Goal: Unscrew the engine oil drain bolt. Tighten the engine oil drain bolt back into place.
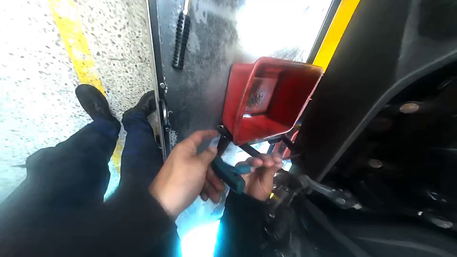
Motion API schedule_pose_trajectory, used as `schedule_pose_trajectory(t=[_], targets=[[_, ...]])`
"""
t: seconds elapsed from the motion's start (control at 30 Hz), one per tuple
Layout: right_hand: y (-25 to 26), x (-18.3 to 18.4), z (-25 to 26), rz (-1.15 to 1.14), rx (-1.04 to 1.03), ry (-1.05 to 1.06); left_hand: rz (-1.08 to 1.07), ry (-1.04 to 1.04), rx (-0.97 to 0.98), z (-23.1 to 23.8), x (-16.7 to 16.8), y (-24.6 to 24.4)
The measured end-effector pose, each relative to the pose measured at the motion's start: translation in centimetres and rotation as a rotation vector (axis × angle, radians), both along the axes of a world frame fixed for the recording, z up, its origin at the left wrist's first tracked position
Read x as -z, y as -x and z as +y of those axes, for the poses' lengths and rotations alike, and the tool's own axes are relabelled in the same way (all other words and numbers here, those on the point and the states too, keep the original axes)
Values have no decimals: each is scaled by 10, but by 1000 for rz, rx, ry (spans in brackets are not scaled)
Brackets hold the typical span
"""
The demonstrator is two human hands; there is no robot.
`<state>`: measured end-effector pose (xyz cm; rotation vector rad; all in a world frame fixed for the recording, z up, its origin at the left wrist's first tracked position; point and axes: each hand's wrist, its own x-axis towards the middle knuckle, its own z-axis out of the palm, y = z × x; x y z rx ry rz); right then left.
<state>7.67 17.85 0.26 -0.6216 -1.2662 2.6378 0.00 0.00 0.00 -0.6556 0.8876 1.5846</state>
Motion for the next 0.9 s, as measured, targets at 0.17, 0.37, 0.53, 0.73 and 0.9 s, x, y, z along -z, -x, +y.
schedule_pose_trajectory(t=[0.17, 0.37, 0.53, 0.73, 0.9], targets=[[1, 4, -1, 32, 53, -46, 272, -348, 124, -32, 5, -68], [-1, 3, 0, 6, 49, -30, 942, -350, 269, -51, -33, -15], [-4, 2, 4, 1, 75, -12, 1253, 150, 688, -41, 11, -16], [-4, 5, 0, 31, 94, 3, 985, -364, 369, -58, -6, -8], [-4, 7, 0, 3, 143, -29, 1098, -80, 689, -54, 5, -14]])
